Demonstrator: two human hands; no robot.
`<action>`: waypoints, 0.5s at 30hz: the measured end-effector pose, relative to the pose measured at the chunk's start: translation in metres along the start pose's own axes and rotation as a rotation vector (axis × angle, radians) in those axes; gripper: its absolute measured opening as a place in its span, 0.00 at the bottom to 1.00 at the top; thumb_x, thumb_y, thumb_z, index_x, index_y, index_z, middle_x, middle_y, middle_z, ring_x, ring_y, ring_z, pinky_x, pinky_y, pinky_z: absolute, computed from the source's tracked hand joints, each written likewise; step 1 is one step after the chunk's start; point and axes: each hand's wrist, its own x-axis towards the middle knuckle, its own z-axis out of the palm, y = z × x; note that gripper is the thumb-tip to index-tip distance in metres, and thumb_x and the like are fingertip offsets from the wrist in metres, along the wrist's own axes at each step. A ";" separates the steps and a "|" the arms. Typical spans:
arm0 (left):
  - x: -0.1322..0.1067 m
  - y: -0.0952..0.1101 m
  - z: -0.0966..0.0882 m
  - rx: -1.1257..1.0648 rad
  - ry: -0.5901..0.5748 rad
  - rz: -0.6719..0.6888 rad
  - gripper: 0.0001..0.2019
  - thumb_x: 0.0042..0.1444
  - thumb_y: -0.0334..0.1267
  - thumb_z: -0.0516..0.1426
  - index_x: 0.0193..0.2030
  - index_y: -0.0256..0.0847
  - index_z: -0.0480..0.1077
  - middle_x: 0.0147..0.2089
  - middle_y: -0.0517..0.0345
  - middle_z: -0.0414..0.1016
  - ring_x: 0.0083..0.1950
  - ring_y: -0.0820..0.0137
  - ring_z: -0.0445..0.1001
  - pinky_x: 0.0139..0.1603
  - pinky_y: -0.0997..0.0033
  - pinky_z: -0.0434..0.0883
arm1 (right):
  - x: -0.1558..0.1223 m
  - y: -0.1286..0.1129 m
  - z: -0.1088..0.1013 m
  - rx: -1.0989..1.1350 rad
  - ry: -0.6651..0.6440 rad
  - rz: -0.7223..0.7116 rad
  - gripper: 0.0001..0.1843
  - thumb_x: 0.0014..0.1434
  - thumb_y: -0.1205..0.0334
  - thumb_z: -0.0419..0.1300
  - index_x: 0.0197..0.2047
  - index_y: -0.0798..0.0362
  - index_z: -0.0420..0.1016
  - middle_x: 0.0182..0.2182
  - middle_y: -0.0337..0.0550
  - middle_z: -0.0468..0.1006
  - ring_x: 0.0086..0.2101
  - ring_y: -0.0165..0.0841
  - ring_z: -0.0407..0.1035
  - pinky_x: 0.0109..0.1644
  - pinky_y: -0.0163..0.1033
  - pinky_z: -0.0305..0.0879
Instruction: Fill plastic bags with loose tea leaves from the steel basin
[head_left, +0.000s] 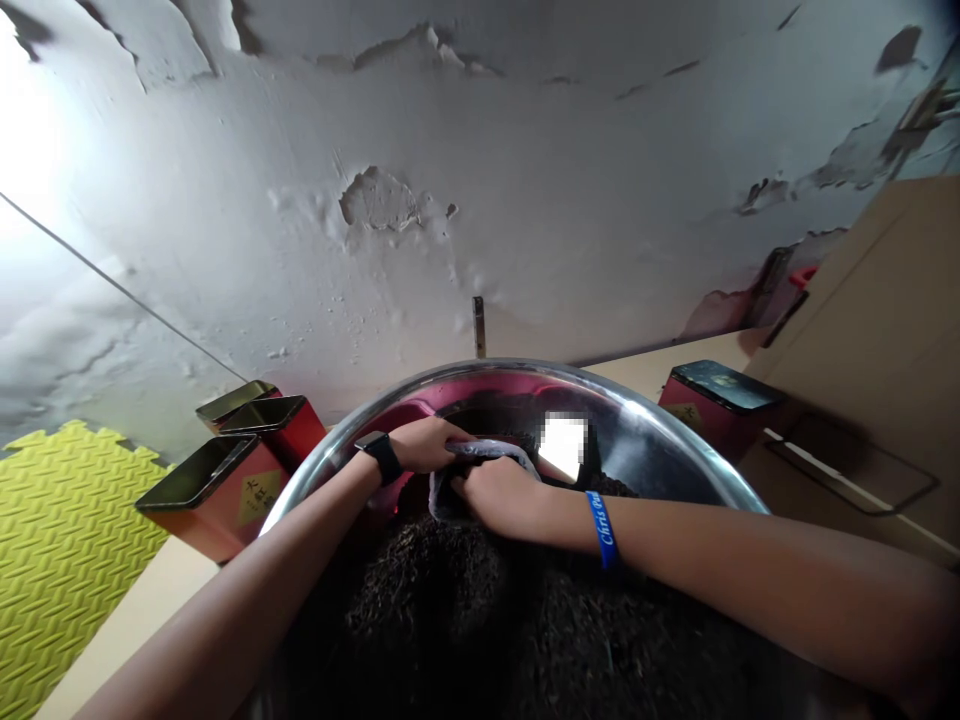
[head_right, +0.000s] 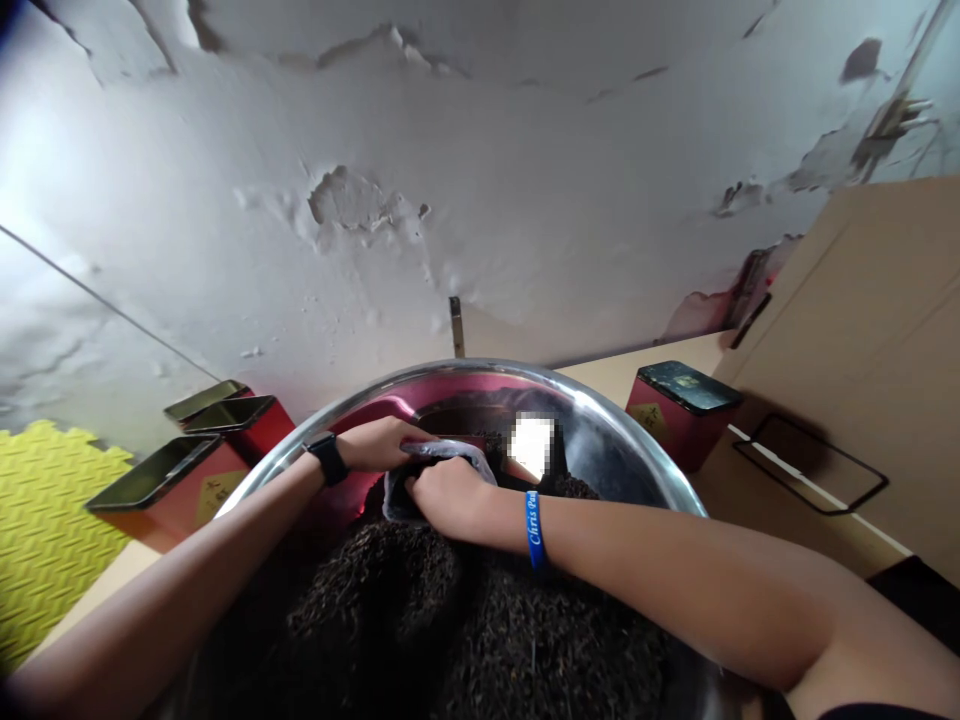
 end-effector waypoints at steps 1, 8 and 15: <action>0.000 0.000 -0.002 0.020 0.000 -0.010 0.16 0.51 0.36 0.50 0.46 0.42 0.71 0.39 0.56 0.75 0.36 0.70 0.70 0.34 0.76 0.62 | 0.000 0.002 -0.003 -0.004 0.005 0.001 0.11 0.52 0.71 0.48 0.35 0.57 0.70 0.26 0.44 0.74 0.23 0.33 0.66 0.25 0.37 0.57; -0.002 0.001 -0.008 0.133 0.043 -0.113 0.14 0.51 0.38 0.49 0.38 0.47 0.74 0.30 0.61 0.75 0.27 0.74 0.67 0.24 0.77 0.55 | -0.003 0.011 -0.025 -0.028 0.035 0.023 0.12 0.53 0.56 0.53 0.34 0.55 0.71 0.29 0.45 0.75 0.28 0.35 0.69 0.30 0.38 0.60; 0.000 -0.002 -0.002 0.151 0.067 -0.079 0.15 0.50 0.37 0.48 0.40 0.51 0.73 0.35 0.63 0.76 0.31 0.72 0.69 0.28 0.76 0.58 | 0.000 0.008 -0.025 -0.045 0.082 0.058 0.19 0.57 0.49 0.46 0.36 0.55 0.70 0.32 0.47 0.75 0.31 0.37 0.69 0.31 0.39 0.59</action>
